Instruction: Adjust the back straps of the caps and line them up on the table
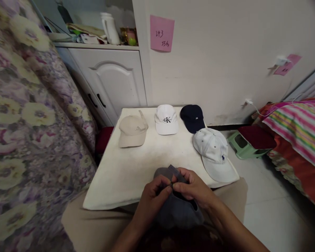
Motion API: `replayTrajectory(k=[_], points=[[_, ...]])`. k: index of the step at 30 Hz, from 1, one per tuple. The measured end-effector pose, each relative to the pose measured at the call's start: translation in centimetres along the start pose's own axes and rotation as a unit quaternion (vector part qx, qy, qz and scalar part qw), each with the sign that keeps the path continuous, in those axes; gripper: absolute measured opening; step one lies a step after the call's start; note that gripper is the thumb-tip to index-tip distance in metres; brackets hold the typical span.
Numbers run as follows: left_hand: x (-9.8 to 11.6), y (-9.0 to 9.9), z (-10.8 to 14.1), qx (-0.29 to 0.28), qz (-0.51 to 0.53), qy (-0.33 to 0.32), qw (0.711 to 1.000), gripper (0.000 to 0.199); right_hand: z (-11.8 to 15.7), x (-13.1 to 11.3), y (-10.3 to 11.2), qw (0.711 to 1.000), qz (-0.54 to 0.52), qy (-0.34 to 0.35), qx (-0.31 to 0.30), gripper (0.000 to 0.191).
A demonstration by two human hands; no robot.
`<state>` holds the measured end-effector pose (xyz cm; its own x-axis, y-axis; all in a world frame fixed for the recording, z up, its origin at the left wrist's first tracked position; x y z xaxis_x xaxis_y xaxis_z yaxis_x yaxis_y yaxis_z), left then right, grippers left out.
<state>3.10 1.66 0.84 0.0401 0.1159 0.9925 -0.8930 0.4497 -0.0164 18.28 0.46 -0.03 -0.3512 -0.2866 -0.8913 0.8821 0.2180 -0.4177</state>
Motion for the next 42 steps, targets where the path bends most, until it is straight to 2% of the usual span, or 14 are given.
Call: replayTrajectory(k=[15, 19, 23, 29, 33, 37, 42], points=[[1.7, -0.5, 0.3, -0.026, -0.169, -0.044, 0.984, 0.02, -0.3, 0.5, -0.2, 0.998, -0.058, -0.009, 0.008, 0.035], [1.9, -0.7, 0.3, 0.014, -0.201, -0.059, 0.978, 0.005, -0.4, 0.8, -0.2, 0.996, -0.08, -0.011, 0.021, 0.034], [2.2, -0.9, 0.4, 0.078, -0.222, -0.097, 0.967, 0.009, -0.6, 0.8, -0.1, 0.995, -0.089, -0.004, 0.043, 0.032], [2.1, -1.0, 0.6, 0.084, -0.233, -0.147, 0.958, 0.015, -0.7, 1.0, 0.0, 0.994, -0.095, -0.008, 0.048, 0.032], [1.8, -0.6, 0.6, 0.102, -0.232, -0.153, 0.955, 0.019, -0.8, 1.1, 0.1, 0.995, -0.094, -0.001, 0.046, 0.036], [1.9, -0.3, 0.8, 0.118, -0.24, -0.155, 0.951, 0.02, -0.9, 0.6, 0.6, 0.995, -0.068, 0.033, 0.061, 0.041], [1.8, 0.1, 1.1, 0.15, -0.213, -0.151, 0.954, 0.017, -0.7, -0.4, 1.7, 0.996, -0.044, 0.031, 0.074, 0.034]])
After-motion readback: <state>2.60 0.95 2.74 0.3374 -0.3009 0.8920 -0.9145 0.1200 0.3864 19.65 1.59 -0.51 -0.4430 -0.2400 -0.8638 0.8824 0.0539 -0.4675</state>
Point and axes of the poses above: each hand's wrist, its own z-axis away from the middle knuckle, its own y-axis out of the back of the hand, x = y × z, the point moved 4 cm from there along -z, towards the middle knuckle
